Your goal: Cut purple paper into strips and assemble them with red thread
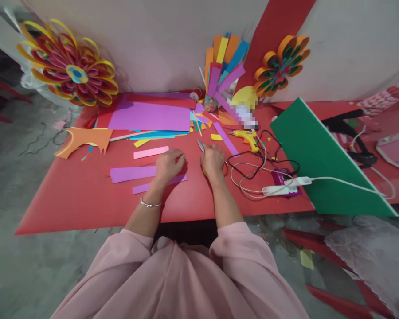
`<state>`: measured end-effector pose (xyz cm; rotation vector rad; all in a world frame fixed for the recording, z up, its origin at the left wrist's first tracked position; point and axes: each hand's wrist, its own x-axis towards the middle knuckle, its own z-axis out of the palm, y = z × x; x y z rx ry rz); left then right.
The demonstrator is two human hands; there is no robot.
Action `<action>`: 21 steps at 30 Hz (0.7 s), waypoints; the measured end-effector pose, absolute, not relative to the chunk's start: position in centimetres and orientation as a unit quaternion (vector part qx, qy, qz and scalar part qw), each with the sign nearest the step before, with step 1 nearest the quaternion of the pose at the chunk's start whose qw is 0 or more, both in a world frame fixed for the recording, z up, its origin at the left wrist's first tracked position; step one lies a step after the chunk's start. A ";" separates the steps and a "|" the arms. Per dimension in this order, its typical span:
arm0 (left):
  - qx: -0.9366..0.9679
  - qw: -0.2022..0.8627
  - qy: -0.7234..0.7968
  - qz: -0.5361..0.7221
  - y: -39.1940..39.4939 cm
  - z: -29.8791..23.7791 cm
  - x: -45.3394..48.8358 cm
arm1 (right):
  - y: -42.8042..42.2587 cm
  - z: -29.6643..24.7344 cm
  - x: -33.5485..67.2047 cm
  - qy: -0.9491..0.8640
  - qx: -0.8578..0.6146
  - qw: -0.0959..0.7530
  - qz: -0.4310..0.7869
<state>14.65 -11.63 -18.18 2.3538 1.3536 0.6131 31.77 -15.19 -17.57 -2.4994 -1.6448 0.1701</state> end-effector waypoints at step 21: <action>0.802 0.171 0.496 0.285 -10.8 -18.3 14.0 | -8.0 -19.1 30.6 -0.551 -0.828 0.095 0.029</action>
